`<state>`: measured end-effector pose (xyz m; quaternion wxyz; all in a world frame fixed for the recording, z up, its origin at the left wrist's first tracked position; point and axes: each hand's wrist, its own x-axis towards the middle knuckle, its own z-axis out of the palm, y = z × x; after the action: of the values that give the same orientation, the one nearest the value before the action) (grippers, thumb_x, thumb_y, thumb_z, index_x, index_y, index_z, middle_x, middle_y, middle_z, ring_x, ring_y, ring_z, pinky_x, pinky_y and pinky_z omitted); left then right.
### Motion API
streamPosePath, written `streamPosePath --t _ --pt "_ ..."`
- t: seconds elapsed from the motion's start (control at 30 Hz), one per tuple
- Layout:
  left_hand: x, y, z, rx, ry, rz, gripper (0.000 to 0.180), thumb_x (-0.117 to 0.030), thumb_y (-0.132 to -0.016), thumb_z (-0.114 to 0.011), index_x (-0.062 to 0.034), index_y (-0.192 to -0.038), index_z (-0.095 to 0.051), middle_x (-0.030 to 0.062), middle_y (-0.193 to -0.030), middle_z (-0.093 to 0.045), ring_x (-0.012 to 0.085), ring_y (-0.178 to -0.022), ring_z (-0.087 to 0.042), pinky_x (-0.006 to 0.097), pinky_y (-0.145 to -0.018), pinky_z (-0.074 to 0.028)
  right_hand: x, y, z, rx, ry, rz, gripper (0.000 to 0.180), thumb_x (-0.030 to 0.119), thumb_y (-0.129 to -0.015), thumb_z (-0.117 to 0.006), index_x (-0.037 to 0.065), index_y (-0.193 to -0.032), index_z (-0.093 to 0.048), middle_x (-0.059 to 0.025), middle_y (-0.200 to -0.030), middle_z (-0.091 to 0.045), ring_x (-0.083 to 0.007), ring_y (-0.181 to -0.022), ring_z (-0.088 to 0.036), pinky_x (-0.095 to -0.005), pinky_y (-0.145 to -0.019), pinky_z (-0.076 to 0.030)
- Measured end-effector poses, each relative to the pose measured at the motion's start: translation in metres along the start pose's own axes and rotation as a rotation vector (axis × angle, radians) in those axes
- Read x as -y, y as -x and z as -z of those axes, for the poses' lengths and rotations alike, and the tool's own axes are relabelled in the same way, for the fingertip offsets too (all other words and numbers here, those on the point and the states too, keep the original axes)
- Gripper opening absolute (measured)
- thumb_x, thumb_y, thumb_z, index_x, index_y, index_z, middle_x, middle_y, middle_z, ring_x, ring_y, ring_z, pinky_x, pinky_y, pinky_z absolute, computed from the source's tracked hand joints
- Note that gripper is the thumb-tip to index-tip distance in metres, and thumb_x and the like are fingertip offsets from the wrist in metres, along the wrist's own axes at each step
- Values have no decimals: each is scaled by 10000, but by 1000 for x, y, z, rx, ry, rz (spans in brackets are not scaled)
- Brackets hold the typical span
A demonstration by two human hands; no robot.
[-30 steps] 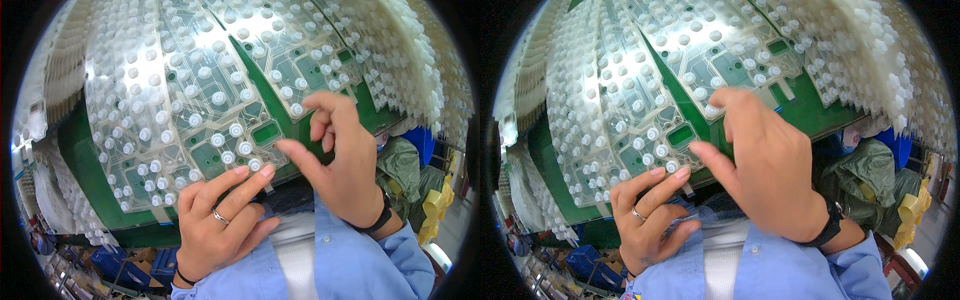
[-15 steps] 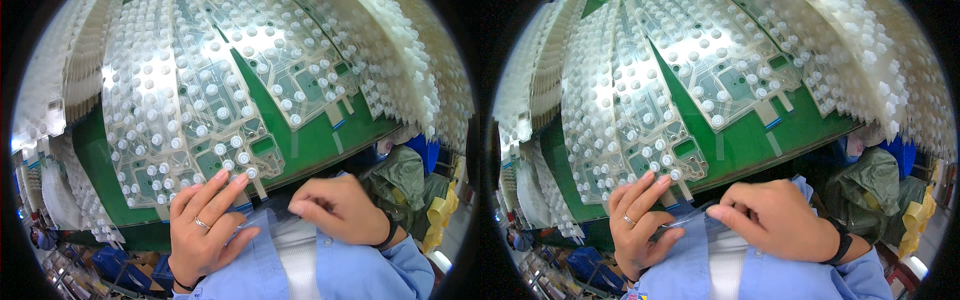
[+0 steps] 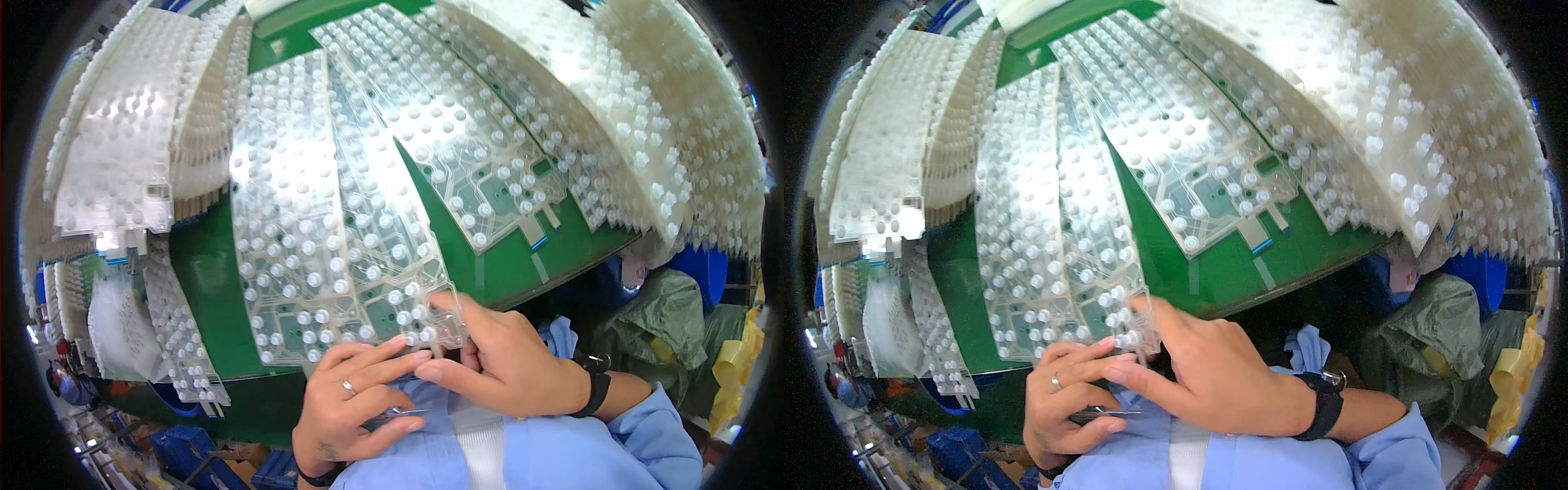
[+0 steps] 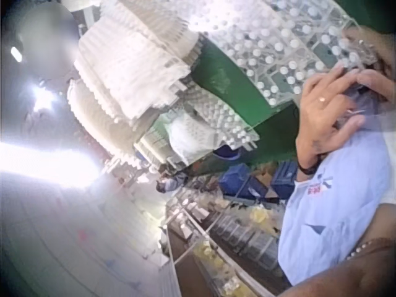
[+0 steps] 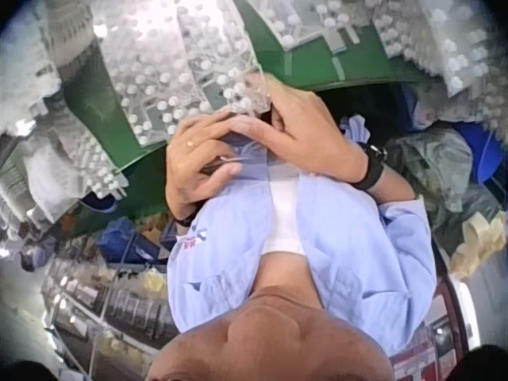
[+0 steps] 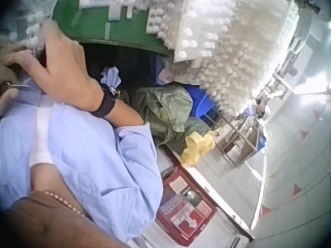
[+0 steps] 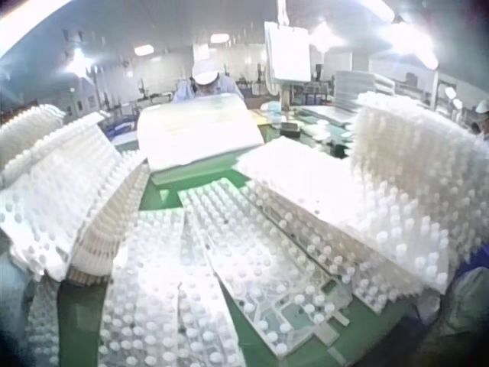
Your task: Manually assemble contact pads and components on keyboard membrane sheets in a factory setting.
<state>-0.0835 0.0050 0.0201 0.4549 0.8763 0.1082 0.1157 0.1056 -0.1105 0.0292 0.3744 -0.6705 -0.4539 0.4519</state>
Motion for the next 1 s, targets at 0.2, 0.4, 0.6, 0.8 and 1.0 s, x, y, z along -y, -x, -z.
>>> streamPosePath --t 0.2,0.4,0.6,0.8,1.0 --pt "-6 -13 -11 -92 -63 -145 228 -285 -729 -783 -105 -710 -645 97 -1157 -677 330 -1211 -557 430 -936 -425 -4 -25 4 -412 55 333 364 17 -895 -499 -85 -1245 -494 -290 -1087 -599 -414 -985 -622 -406 -853 -496" --pt "14 -6 0 -224 -245 104 234 -274 -716 -751 -73 -696 -633 140 -1245 -634 364 -1262 -506 471 -980 -373 -16 -35 63 -526 -379 174 349 -41 -936 -461 -28 -1273 -548 -123 -1150 -648 -140 -895 -622 -270 -789 -497" --pt "13 -8 -15 -233 -341 133 202 -224 -703 -760 -76 -714 -623 137 -1284 -609 342 -1272 -492 445 -988 -353 -24 -21 56 -681 253 580 302 -66 -916 -462 -36 -1176 -613 -184 -1135 -646 -236 -1034 -617 -307 -916 -460" --pt "4 -8 -19 -229 -337 166 190 -219 -728 -771 -92 -727 -630 104 -1298 -603 293 -1242 -515 414 -956 -361 -33 -29 52 -743 -554 200 414 91 -970 -502 -77 -1345 -447 -171 -1297 -551 -186 -1016 -616 -293 -858 -502" --pt "6 -11 -18 -232 -354 173 194 -220 -716 -762 -82 -716 -625 121 -1270 -618 311 -1232 -516 424 -957 -356 -53 -37 66 -708 -732 146 416 83 -979 -480 -34 -1375 -429 -177 -1328 -523 -118 -920 -622 -217 -624 -539"
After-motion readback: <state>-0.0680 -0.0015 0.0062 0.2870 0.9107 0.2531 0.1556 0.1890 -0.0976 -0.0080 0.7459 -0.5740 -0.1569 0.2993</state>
